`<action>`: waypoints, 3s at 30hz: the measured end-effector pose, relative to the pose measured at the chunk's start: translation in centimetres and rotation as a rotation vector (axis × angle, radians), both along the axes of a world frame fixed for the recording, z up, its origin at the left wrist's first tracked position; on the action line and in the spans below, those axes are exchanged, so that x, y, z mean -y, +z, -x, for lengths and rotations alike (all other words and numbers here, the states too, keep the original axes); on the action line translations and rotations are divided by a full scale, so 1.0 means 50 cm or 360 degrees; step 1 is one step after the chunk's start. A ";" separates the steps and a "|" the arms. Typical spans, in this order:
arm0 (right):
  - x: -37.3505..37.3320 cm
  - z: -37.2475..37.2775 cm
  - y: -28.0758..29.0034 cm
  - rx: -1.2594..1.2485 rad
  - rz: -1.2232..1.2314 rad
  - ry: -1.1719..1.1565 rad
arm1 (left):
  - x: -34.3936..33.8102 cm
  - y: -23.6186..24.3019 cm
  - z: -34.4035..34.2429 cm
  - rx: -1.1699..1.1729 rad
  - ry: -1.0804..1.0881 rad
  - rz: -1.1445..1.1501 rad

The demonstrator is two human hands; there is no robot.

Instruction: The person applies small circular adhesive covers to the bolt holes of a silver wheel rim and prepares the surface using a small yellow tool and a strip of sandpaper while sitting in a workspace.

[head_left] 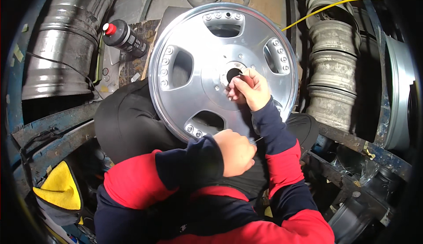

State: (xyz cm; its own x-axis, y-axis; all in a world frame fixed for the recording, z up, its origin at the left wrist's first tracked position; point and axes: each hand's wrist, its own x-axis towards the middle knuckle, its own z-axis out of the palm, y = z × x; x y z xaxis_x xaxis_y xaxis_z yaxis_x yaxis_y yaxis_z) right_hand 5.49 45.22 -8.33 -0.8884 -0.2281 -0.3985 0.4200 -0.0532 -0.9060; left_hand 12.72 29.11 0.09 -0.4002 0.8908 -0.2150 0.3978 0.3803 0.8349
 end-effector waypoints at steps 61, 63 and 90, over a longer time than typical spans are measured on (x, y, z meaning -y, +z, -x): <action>0.022 0.034 -0.010 -0.1368 -0.1695 0.0198 | -0.083 -0.027 -0.044 -0.0130 -0.0115 -0.0274; 0.031 0.006 0.000 -0.1564 -0.1872 0.0416 | -0.091 -0.034 -0.052 -0.0144 -0.0114 -0.0309; 0.037 0.029 0.009 -0.1572 -0.1934 0.0392 | -0.129 -0.044 -0.089 -0.0257 -0.0223 -0.0037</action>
